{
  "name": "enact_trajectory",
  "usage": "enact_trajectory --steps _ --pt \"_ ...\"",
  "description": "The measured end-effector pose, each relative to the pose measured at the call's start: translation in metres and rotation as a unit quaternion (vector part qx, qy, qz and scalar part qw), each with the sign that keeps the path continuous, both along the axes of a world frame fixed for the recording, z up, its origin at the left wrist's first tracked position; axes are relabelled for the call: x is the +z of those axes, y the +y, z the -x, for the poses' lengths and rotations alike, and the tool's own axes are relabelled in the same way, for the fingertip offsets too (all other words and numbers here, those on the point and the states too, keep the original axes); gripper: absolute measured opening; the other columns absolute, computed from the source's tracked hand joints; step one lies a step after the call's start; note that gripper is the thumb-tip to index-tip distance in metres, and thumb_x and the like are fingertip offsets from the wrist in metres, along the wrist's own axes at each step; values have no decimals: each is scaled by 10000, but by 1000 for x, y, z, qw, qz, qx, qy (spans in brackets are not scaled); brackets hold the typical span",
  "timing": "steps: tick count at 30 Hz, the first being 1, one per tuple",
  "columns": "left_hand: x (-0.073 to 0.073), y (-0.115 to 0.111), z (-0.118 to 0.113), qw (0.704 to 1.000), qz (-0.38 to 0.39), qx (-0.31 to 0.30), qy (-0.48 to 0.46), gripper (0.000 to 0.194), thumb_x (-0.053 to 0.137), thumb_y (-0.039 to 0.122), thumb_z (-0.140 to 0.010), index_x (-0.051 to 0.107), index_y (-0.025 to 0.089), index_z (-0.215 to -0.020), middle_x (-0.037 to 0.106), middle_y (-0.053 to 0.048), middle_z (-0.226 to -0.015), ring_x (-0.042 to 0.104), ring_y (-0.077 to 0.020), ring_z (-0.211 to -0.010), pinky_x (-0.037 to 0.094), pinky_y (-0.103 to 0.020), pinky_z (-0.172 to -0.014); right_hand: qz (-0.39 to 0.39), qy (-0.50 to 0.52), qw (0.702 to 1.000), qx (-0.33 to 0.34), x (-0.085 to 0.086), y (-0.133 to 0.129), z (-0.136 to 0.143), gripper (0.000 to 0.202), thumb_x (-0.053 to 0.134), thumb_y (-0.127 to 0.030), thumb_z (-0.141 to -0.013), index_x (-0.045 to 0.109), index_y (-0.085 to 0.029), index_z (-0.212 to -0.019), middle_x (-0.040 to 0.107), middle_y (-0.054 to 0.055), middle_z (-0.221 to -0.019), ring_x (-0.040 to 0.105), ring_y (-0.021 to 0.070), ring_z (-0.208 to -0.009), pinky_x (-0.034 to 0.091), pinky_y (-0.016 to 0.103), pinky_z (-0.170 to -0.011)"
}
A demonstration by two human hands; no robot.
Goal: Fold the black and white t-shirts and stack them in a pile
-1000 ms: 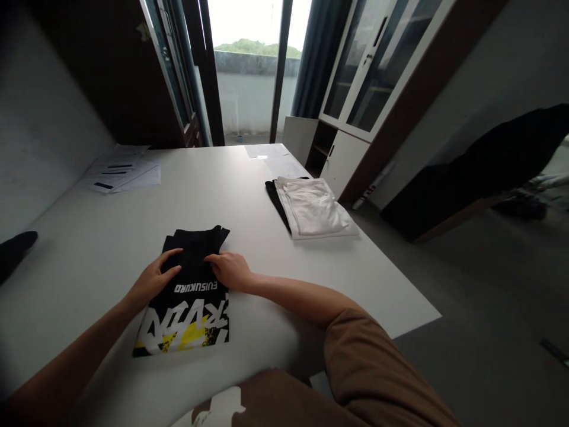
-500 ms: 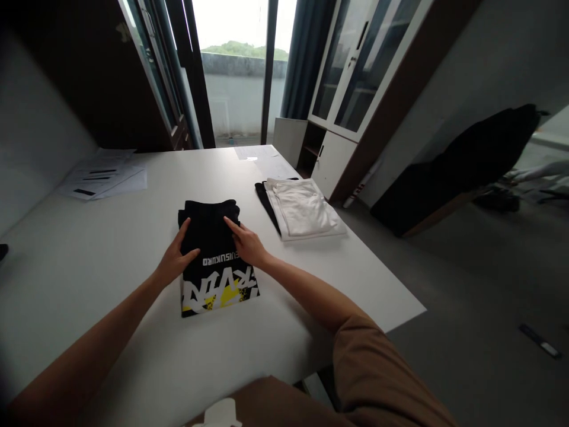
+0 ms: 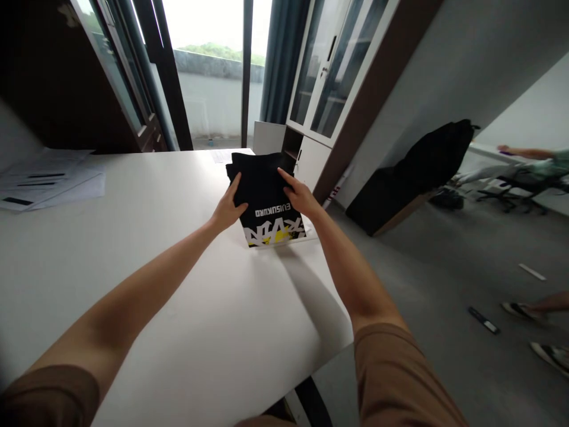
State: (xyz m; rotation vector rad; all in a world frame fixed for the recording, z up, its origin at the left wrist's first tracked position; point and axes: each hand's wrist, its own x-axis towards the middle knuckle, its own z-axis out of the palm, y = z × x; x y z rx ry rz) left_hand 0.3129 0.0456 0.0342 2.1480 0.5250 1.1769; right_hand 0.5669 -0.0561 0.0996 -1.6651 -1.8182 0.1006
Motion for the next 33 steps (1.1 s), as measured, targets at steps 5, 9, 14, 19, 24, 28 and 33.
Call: enact_trajectory --steps 5,9,14,19,24,28,33 --pt "-13 27 -64 983 67 89 146 829 621 114 -869 277 163 -1621 262 -172 -1670 286 -339 -1533 321 -488 -1230 88 -31 996 -14 -16 43 -70 638 451 -190 -979 357 -190 -1610 454 50 -1587 454 239 -1435 322 454 -1222" --pt "-55 5 -75 968 78 109 212 615 718 182 -818 571 139 -1414 305 -230 -1637 381 -423 -1461 360 -558 -1174 257 -97 951 -139 -64 55 -86 535 557 -261 -983 541 -126 -1500 444 161 -1579 447 293 -1438 334 412 -1204" --pt "-85 -43 -69 971 -13 70 227 556 630 334 -923 540 196 -1454 238 -161 -1685 241 -370 -1537 189 -588 -1246 149 -160 956 -194 -107 57 -58 589 462 -399 -1036 448 -143 -1567 300 160 -1657 287 321 -1525 258 460 -1239" --pt "-92 -71 -65 951 -119 -37 283 626 520 473 -996 402 255 -1570 244 -110 -1695 180 -321 -1570 92 -577 -1263 121 -175 969 -125 -124 71 -33 630 429 -505 -1043 386 -222 -1604 213 109 -1698 193 308 -1559 213 482 -1247" --pt "-99 -86 -53 922 -155 -83 346 776 452 583 -1004 234 204 -1645 169 -135 -1711 105 -331 -1587 67 -570 -1266 238 -128 951 -153 -134 84 -41 641 338 -571 -1060 345 -257 -1619 243 113 -1688 196 328 -1558 186 562 -1232" --pt "-99 -93 -35 916 -163 -81 357 791 444 606 -998 220 217 -1650 173 -111 -1713 79 -330 -1590 48 -549 -1274 263 -123 939 -184 -124 92 -50 674 301 -587 -1064 335 -211 -1623 229 158 -1685 195 342 -1555 192 551 -1229" --pt "-99 -101 -18 914 -161 -77 364 778 437 609 -999 236 229 -1648 160 -81 -1719 35 -340 -1592 64 -555 -1274 212 -172 953 -130 -121 105 -27 681 378 -581 -1052 318 -223 -1628 198 143 -1697 168 315 -1566 167 524 -1242"
